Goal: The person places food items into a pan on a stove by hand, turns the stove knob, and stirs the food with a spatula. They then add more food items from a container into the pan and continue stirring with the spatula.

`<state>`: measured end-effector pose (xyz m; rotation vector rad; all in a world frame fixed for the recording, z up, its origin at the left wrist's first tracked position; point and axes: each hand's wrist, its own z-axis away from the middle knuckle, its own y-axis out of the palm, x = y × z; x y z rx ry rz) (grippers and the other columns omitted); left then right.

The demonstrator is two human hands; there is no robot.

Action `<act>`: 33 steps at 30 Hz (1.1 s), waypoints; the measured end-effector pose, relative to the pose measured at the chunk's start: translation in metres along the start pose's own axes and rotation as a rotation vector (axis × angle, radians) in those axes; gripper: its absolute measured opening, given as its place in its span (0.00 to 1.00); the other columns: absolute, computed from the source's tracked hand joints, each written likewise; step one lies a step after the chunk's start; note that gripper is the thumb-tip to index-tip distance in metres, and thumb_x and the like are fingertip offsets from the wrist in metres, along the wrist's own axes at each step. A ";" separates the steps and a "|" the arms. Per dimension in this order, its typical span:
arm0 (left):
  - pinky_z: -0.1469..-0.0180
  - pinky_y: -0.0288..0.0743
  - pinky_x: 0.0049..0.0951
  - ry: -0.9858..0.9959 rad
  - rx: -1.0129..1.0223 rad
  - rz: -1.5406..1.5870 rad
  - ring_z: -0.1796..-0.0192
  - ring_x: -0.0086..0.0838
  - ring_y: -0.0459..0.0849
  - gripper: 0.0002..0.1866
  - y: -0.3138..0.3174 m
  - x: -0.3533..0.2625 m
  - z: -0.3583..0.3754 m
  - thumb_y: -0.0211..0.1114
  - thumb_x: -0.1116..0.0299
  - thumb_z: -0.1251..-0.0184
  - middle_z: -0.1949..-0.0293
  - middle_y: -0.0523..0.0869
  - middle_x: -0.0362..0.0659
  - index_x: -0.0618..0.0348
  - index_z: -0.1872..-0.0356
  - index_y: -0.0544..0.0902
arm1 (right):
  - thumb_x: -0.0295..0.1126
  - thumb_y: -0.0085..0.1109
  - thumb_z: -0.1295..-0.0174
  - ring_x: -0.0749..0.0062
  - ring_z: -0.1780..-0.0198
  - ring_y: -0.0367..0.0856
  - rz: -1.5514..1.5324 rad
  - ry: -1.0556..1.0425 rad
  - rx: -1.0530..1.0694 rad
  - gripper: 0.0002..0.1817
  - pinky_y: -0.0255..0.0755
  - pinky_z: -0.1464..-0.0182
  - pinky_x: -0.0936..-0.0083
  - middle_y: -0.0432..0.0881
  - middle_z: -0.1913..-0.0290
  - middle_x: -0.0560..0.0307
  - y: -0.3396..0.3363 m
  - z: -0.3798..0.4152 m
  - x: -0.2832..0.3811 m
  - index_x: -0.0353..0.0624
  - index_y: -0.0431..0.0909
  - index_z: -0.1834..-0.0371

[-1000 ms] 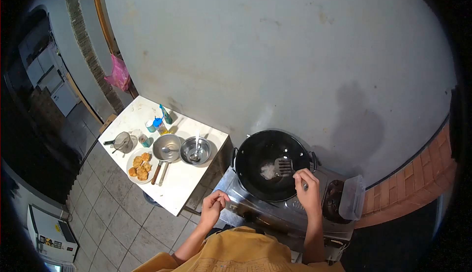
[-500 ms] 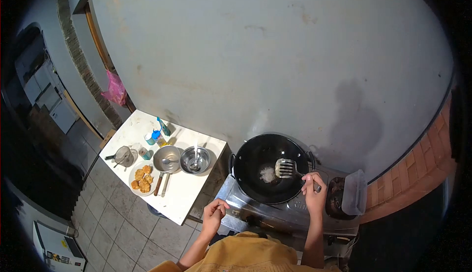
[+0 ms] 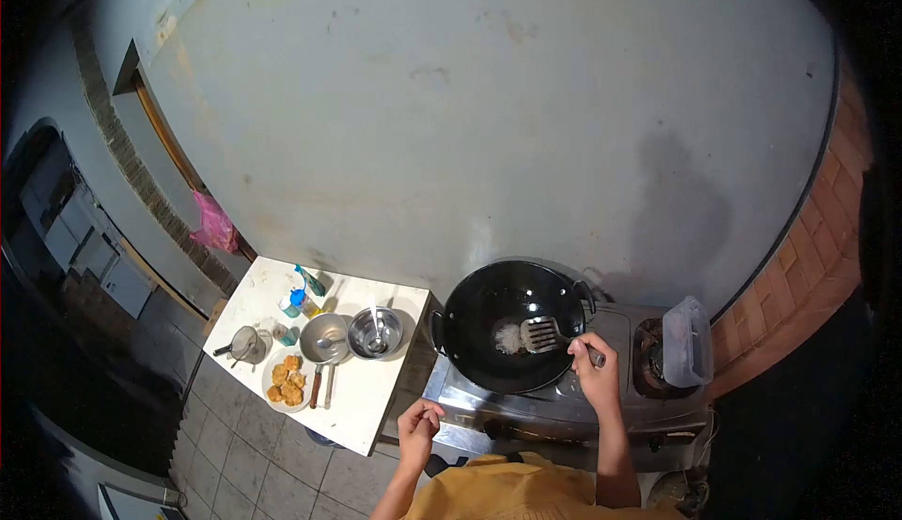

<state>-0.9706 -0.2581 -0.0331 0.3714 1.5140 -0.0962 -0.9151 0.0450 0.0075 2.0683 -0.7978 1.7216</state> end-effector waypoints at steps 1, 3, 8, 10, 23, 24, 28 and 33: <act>0.77 0.48 0.19 0.002 -0.003 -0.008 0.80 0.13 0.58 0.18 0.000 0.001 0.001 0.39 0.88 0.47 0.82 0.67 0.31 0.67 0.65 0.80 | 0.39 0.57 0.27 0.89 0.77 0.70 0.006 0.003 0.006 0.16 0.63 0.74 0.86 0.74 0.77 0.67 -0.001 0.001 0.000 0.39 0.77 0.69; 0.77 0.48 0.19 0.000 -0.007 -0.018 0.80 0.13 0.58 0.18 0.002 0.002 0.001 0.39 0.88 0.47 0.83 0.67 0.31 0.67 0.65 0.80 | 0.38 0.56 0.26 0.88 0.77 0.70 -0.002 0.005 0.000 0.16 0.62 0.74 0.86 0.74 0.76 0.67 -0.003 0.003 0.000 0.38 0.76 0.70; 0.77 0.49 0.19 -0.020 -0.003 -0.042 0.81 0.14 0.59 0.18 0.010 0.000 0.002 0.39 0.88 0.48 0.83 0.68 0.33 0.67 0.66 0.80 | 0.33 0.56 0.27 0.84 0.75 0.71 -0.040 0.013 -0.027 0.15 0.63 0.71 0.81 0.75 0.73 0.64 -0.009 0.005 0.000 0.34 0.75 0.70; 0.77 0.50 0.18 -0.016 0.009 -0.020 0.81 0.14 0.59 0.18 0.011 0.002 -0.001 0.39 0.88 0.48 0.84 0.68 0.33 0.67 0.66 0.80 | 0.33 0.55 0.27 0.84 0.77 0.71 -0.020 0.013 -0.002 0.16 0.64 0.72 0.81 0.74 0.72 0.63 -0.013 0.006 0.001 0.33 0.74 0.71; 0.77 0.47 0.19 0.027 0.047 -0.016 0.81 0.12 0.57 0.17 0.011 0.008 -0.008 0.40 0.88 0.46 0.83 0.66 0.31 0.66 0.67 0.79 | 0.30 0.55 0.27 0.83 0.77 0.73 -0.041 -0.004 0.063 0.12 0.65 0.74 0.82 0.74 0.67 0.62 -0.006 0.004 0.002 0.34 0.74 0.68; 0.77 0.47 0.19 0.019 0.049 0.003 0.81 0.12 0.56 0.17 0.009 0.010 -0.009 0.40 0.88 0.46 0.84 0.65 0.31 0.66 0.66 0.79 | 0.30 0.55 0.27 0.83 0.77 0.73 -0.024 -0.038 0.083 0.12 0.65 0.73 0.82 0.74 0.67 0.61 -0.003 0.002 0.004 0.34 0.74 0.68; 0.77 0.47 0.18 -0.024 0.043 0.030 0.80 0.12 0.56 0.17 -0.011 0.012 -0.017 0.40 0.88 0.46 0.83 0.66 0.30 0.65 0.66 0.79 | 0.29 0.55 0.28 0.83 0.75 0.74 0.114 -0.041 0.133 0.10 0.67 0.73 0.81 0.75 0.68 0.61 0.007 -0.007 0.020 0.35 0.74 0.67; 0.77 0.48 0.18 -0.045 0.083 0.042 0.80 0.12 0.56 0.17 -0.051 0.004 -0.038 0.40 0.87 0.45 0.83 0.66 0.30 0.64 0.66 0.79 | 0.34 0.58 0.29 0.85 0.78 0.73 0.286 0.144 0.055 0.10 0.64 0.74 0.82 0.76 0.76 0.62 0.030 -0.013 0.032 0.38 0.79 0.65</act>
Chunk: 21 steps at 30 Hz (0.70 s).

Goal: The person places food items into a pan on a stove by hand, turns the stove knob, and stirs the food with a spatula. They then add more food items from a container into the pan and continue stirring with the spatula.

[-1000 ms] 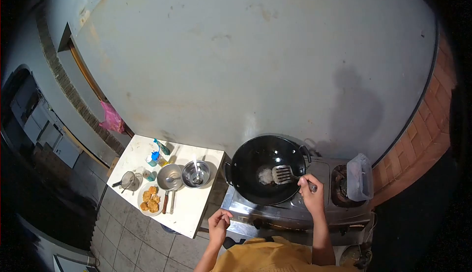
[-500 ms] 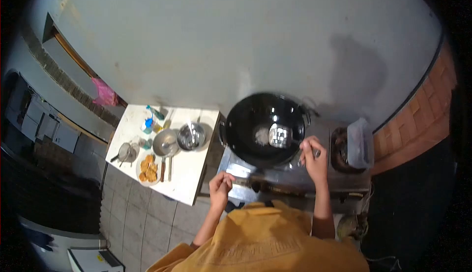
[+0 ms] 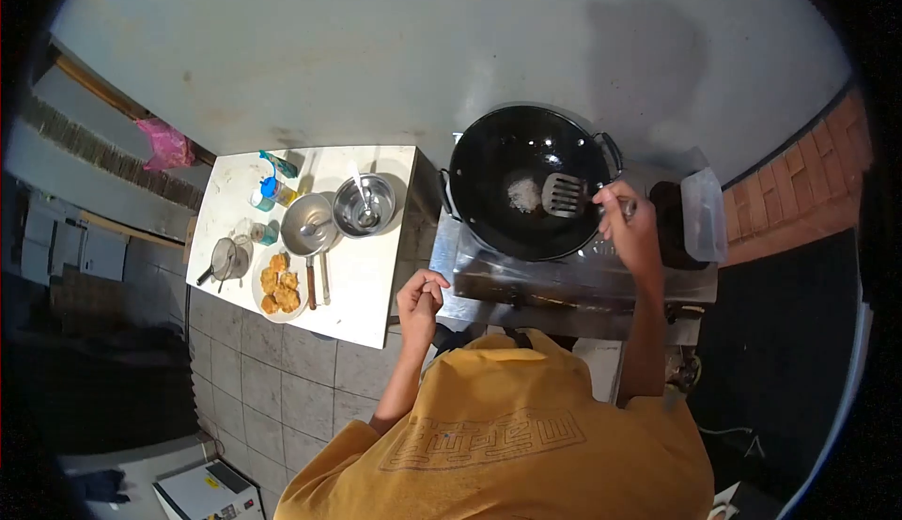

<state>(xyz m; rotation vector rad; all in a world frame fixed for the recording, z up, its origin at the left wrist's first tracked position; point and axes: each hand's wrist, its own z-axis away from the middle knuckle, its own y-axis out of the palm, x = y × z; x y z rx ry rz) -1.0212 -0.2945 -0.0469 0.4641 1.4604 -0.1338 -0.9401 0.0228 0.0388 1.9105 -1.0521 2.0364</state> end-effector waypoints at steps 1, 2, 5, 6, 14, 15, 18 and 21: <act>0.77 0.48 0.17 -0.017 0.031 -0.017 0.80 0.12 0.57 0.17 -0.009 -0.002 -0.004 0.40 0.87 0.45 0.83 0.66 0.30 0.64 0.65 0.79 | 0.37 0.58 0.28 0.86 0.79 0.72 -0.008 0.042 -0.034 0.12 0.65 0.74 0.82 0.77 0.76 0.62 0.005 0.001 0.005 0.39 0.79 0.64; 0.77 0.48 0.17 -0.032 0.061 -0.034 0.80 0.12 0.57 0.17 -0.019 -0.005 -0.008 0.40 0.87 0.44 0.83 0.66 0.30 0.63 0.65 0.80 | 0.37 0.58 0.28 0.86 0.79 0.72 -0.007 0.052 -0.045 0.12 0.65 0.74 0.82 0.77 0.76 0.62 0.013 0.004 0.006 0.39 0.79 0.64; 0.76 0.49 0.17 -0.080 0.156 -0.066 0.79 0.12 0.58 0.18 -0.047 -0.020 -0.019 0.39 0.87 0.44 0.82 0.66 0.31 0.63 0.65 0.80 | 0.40 0.56 0.26 0.88 0.79 0.72 -0.218 -0.057 -0.204 0.15 0.64 0.77 0.85 0.77 0.76 0.65 0.033 0.008 0.002 0.40 0.78 0.64; 0.75 0.49 0.17 -0.110 0.198 -0.079 0.79 0.12 0.58 0.18 -0.056 -0.025 -0.023 0.39 0.87 0.44 0.82 0.66 0.31 0.63 0.65 0.80 | 0.40 0.56 0.26 0.88 0.79 0.72 -0.220 -0.046 -0.212 0.15 0.64 0.77 0.85 0.77 0.76 0.65 0.040 0.009 0.007 0.40 0.78 0.64; 0.74 0.51 0.17 -0.118 0.130 -0.179 0.77 0.13 0.60 0.17 -0.067 -0.037 -0.043 0.40 0.87 0.42 0.80 0.69 0.32 0.65 0.65 0.79 | 0.43 0.57 0.27 0.86 0.82 0.70 -0.064 0.052 -0.229 0.15 0.62 0.78 0.84 0.72 0.84 0.66 0.042 0.010 0.010 0.42 0.78 0.63; 0.73 0.51 0.17 -0.076 0.140 -0.143 0.77 0.13 0.60 0.16 -0.062 -0.040 -0.043 0.40 0.87 0.42 0.81 0.68 0.32 0.65 0.65 0.79 | 0.43 0.57 0.27 0.86 0.82 0.70 -0.064 0.056 -0.211 0.15 0.62 0.78 0.84 0.72 0.84 0.66 0.039 0.009 0.013 0.42 0.78 0.63; 0.73 0.51 0.17 -0.043 0.063 -0.111 0.77 0.13 0.60 0.16 -0.040 -0.056 -0.037 0.41 0.87 0.42 0.81 0.68 0.32 0.65 0.65 0.79 | 0.43 0.56 0.26 0.85 0.80 0.71 -0.017 0.118 -0.063 0.15 0.64 0.76 0.83 0.73 0.82 0.64 0.027 0.002 0.023 0.41 0.77 0.62; 0.74 0.50 0.18 -0.014 -0.001 -0.062 0.78 0.13 0.60 0.16 -0.021 -0.046 -0.030 0.41 0.87 0.43 0.81 0.68 0.32 0.65 0.65 0.79 | 0.41 0.54 0.26 0.84 0.78 0.73 -0.131 0.020 0.002 0.14 0.66 0.74 0.82 0.75 0.80 0.63 0.017 -0.008 0.010 0.41 0.77 0.62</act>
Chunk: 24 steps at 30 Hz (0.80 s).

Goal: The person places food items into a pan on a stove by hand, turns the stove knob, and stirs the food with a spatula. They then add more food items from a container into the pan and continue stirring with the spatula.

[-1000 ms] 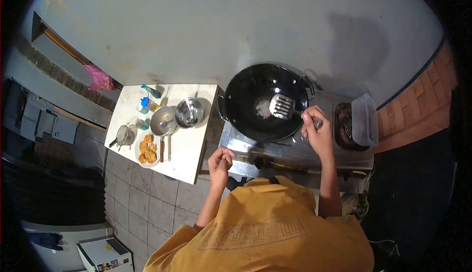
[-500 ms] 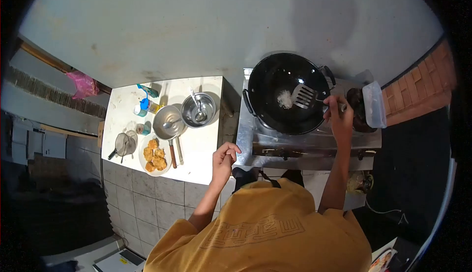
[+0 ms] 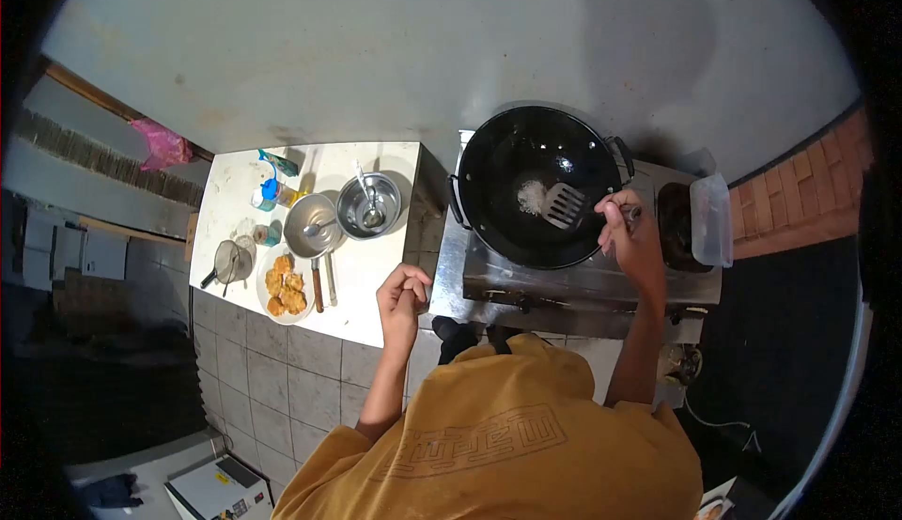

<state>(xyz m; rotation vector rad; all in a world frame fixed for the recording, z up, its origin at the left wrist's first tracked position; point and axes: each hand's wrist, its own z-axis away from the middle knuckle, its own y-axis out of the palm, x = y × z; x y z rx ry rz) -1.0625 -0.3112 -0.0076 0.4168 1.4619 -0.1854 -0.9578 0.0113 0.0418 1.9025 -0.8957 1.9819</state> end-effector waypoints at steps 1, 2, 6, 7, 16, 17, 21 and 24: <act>0.74 0.50 0.18 0.002 -0.014 -0.005 0.78 0.13 0.60 0.16 0.006 0.003 0.003 0.41 0.87 0.43 0.81 0.68 0.32 0.65 0.65 0.79 | 0.40 0.54 0.25 0.83 0.77 0.73 0.009 -0.025 0.039 0.13 0.67 0.73 0.82 0.75 0.78 0.62 -0.003 -0.003 -0.001 0.41 0.75 0.62; 0.74 0.50 0.18 -0.012 -0.012 -0.001 0.78 0.13 0.59 0.16 0.010 0.006 0.005 0.40 0.86 0.44 0.82 0.67 0.32 0.65 0.65 0.79 | 0.38 0.54 0.25 0.83 0.76 0.74 0.016 -0.047 0.080 0.12 0.68 0.72 0.81 0.75 0.77 0.62 -0.005 -0.005 -0.003 0.41 0.74 0.61; 0.75 0.49 0.18 -0.020 -0.036 -0.057 0.79 0.13 0.58 0.16 0.028 0.002 0.020 0.40 0.86 0.44 0.82 0.67 0.31 0.64 0.65 0.79 | 0.34 0.53 0.26 0.81 0.74 0.76 0.047 -0.048 0.103 0.09 0.72 0.70 0.79 0.76 0.72 0.61 -0.009 -0.010 -0.001 0.41 0.70 0.60; 0.75 0.49 0.18 -0.007 -0.048 -0.081 0.79 0.13 0.57 0.16 0.031 0.001 0.023 0.40 0.86 0.44 0.82 0.67 0.31 0.64 0.65 0.79 | 0.34 0.53 0.26 0.81 0.74 0.76 0.043 -0.054 0.112 0.09 0.72 0.70 0.79 0.76 0.72 0.61 -0.011 -0.011 -0.004 0.41 0.70 0.60; 0.76 0.51 0.18 0.005 -0.128 -0.081 0.80 0.14 0.59 0.17 0.052 0.002 0.049 0.39 0.87 0.46 0.83 0.67 0.32 0.66 0.65 0.79 | 0.29 0.51 0.25 0.79 0.75 0.77 -0.118 -0.158 0.162 0.05 0.73 0.72 0.80 0.77 0.67 0.57 -0.015 -0.018 -0.022 0.39 0.68 0.57; 0.76 0.51 0.18 0.011 -0.125 -0.081 0.80 0.14 0.59 0.18 0.051 0.002 0.053 0.39 0.87 0.47 0.83 0.67 0.32 0.66 0.65 0.79 | 0.29 0.51 0.25 0.79 0.75 0.77 -0.121 -0.158 0.133 0.06 0.73 0.72 0.80 0.77 0.68 0.58 -0.013 -0.018 -0.022 0.39 0.68 0.57; 0.77 0.50 0.18 0.041 -0.163 -0.115 0.81 0.14 0.58 0.18 0.048 0.004 0.062 0.39 0.87 0.47 0.83 0.67 0.32 0.66 0.65 0.79 | 0.29 0.53 0.26 0.79 0.78 0.75 -0.037 -0.159 0.147 0.05 0.71 0.74 0.79 0.75 0.74 0.59 -0.010 -0.020 -0.021 0.40 0.69 0.58; 0.77 0.49 0.19 0.048 -0.184 -0.092 0.81 0.14 0.57 0.18 0.045 0.010 0.065 0.39 0.88 0.47 0.83 0.66 0.31 0.66 0.65 0.79 | 0.30 0.54 0.27 0.79 0.80 0.72 0.064 -0.112 0.198 0.06 0.67 0.76 0.77 0.74 0.76 0.59 -0.013 -0.026 -0.021 0.41 0.69 0.58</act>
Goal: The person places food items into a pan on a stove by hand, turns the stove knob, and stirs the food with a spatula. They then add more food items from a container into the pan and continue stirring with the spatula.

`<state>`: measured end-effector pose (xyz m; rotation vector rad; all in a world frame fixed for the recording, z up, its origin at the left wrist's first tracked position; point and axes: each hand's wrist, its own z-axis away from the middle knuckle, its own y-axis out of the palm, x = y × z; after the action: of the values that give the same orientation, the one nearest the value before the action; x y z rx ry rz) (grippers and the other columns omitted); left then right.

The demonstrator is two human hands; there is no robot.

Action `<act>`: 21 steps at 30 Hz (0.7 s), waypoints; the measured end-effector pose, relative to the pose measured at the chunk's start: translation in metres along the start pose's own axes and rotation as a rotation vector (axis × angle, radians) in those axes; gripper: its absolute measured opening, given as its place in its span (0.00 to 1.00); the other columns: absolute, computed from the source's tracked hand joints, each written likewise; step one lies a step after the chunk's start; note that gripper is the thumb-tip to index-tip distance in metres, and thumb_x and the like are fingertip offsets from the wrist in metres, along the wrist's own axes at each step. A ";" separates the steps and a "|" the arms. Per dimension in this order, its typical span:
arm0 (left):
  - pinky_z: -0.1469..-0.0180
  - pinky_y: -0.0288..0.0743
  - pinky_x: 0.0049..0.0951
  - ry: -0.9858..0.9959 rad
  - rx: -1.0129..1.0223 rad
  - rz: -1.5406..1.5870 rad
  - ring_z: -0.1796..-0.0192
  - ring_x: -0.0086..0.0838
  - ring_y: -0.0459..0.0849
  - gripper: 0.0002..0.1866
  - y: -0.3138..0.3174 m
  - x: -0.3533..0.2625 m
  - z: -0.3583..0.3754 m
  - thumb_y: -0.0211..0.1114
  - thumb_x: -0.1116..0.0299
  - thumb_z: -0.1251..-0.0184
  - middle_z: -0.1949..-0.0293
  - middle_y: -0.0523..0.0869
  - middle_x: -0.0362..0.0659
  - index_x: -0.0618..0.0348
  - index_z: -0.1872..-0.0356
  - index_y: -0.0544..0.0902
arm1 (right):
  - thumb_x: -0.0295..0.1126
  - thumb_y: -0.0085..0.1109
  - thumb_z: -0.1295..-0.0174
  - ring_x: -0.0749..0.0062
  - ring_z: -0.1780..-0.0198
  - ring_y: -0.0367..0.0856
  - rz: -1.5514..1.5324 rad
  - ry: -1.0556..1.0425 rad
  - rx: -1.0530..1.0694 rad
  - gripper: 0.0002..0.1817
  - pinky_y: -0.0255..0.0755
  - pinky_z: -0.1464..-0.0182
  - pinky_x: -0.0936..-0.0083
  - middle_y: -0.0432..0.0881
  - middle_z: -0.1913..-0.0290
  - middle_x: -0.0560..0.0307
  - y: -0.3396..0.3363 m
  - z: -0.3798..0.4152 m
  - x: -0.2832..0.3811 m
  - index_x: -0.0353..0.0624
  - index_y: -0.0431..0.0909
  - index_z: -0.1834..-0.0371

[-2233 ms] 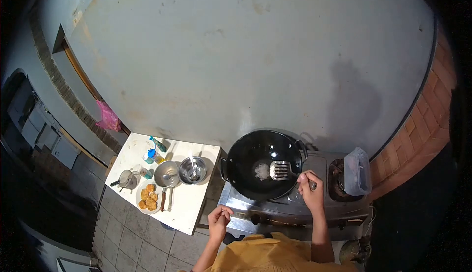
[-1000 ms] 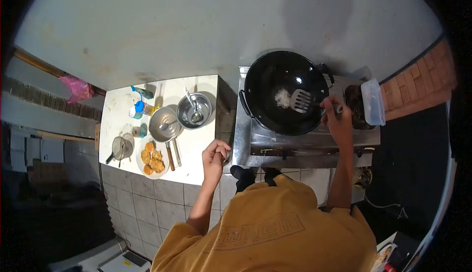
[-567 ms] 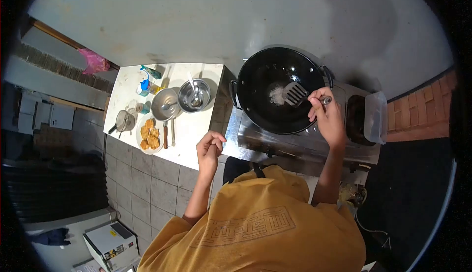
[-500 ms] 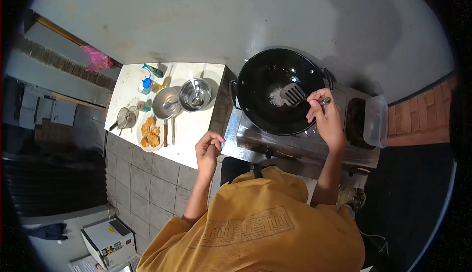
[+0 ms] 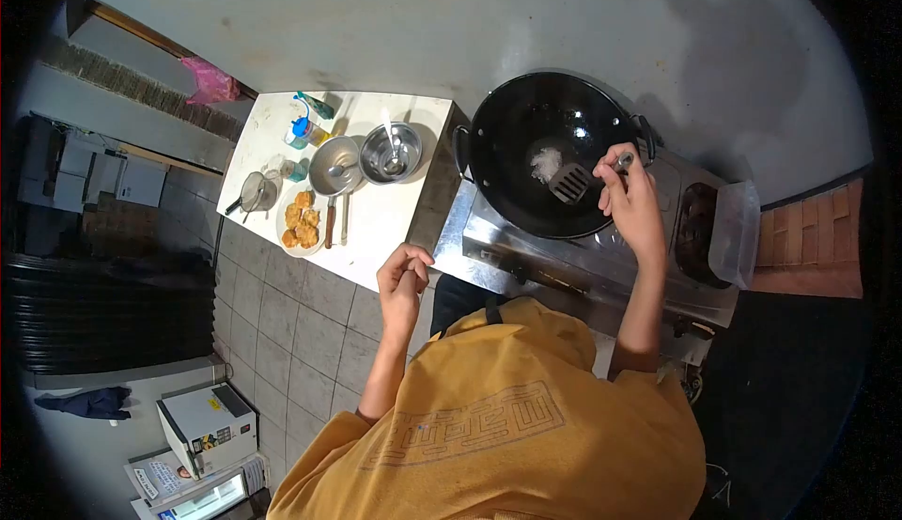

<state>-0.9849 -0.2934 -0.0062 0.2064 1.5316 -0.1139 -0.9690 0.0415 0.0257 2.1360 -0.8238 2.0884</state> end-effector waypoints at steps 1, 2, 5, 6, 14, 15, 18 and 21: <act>0.77 0.49 0.19 -0.006 -0.009 -0.004 0.81 0.14 0.57 0.18 0.000 0.001 0.002 0.39 0.88 0.47 0.83 0.66 0.31 0.66 0.65 0.79 | 0.30 0.54 0.27 0.79 0.80 0.72 -0.001 0.004 0.003 0.06 0.67 0.76 0.77 0.74 0.76 0.59 0.000 -0.001 0.002 0.41 0.69 0.58; 0.77 0.48 0.19 -0.013 -0.016 -0.005 0.81 0.13 0.57 0.18 0.001 0.002 0.004 0.39 0.88 0.46 0.84 0.66 0.31 0.65 0.64 0.79 | 0.31 0.55 0.27 0.76 0.79 0.72 0.029 0.017 0.016 0.06 0.67 0.74 0.75 0.73 0.76 0.58 -0.001 -0.002 0.005 0.41 0.68 0.58; 0.77 0.49 0.19 -0.020 -0.009 0.021 0.81 0.14 0.56 0.18 0.002 0.007 0.007 0.39 0.87 0.46 0.84 0.66 0.31 0.65 0.64 0.79 | 0.32 0.55 0.28 0.69 0.77 0.73 0.122 -0.019 0.020 0.08 0.68 0.69 0.71 0.72 0.76 0.55 -0.002 -0.005 0.000 0.41 0.68 0.58; 0.77 0.49 0.19 -0.020 -0.009 0.029 0.81 0.14 0.56 0.18 0.002 0.009 0.006 0.39 0.87 0.46 0.84 0.66 0.31 0.65 0.64 0.79 | 0.33 0.55 0.28 0.66 0.75 0.73 0.174 -0.068 0.012 0.09 0.69 0.66 0.69 0.71 0.76 0.53 -0.002 -0.006 -0.001 0.40 0.68 0.58; 0.76 0.51 0.19 -0.040 0.033 0.027 0.80 0.14 0.57 0.19 0.017 0.012 0.003 0.39 0.87 0.48 0.83 0.66 0.32 0.65 0.64 0.78 | 0.35 0.55 0.27 0.59 0.70 0.76 0.212 -0.134 0.026 0.11 0.70 0.62 0.66 0.75 0.73 0.50 -0.006 -0.017 0.004 0.38 0.67 0.57; 0.76 0.52 0.18 -0.054 0.048 0.027 0.80 0.15 0.58 0.19 0.018 0.013 0.003 0.39 0.87 0.50 0.83 0.66 0.32 0.64 0.65 0.78 | 0.36 0.55 0.27 0.58 0.70 0.76 0.228 -0.136 0.044 0.12 0.70 0.61 0.65 0.76 0.73 0.49 -0.007 -0.018 0.004 0.38 0.67 0.57; 0.76 0.52 0.18 -0.068 0.061 0.024 0.80 0.14 0.58 0.19 0.022 0.016 0.002 0.39 0.87 0.50 0.83 0.67 0.32 0.64 0.65 0.78 | 0.37 0.54 0.27 0.54 0.70 0.77 0.271 -0.143 0.063 0.13 0.70 0.61 0.64 0.77 0.72 0.48 -0.007 -0.021 0.009 0.38 0.67 0.56; 0.76 0.52 0.18 -0.091 0.061 0.021 0.80 0.14 0.59 0.18 0.027 0.013 0.000 0.39 0.86 0.49 0.83 0.67 0.32 0.64 0.65 0.78 | 0.38 0.54 0.26 0.51 0.69 0.77 0.282 -0.138 0.071 0.14 0.70 0.61 0.63 0.78 0.72 0.47 -0.008 -0.025 0.009 0.37 0.67 0.55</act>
<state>-0.9789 -0.2663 -0.0171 0.2622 1.4365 -0.1521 -0.9895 0.0556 0.0388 2.3442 -1.1445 2.1408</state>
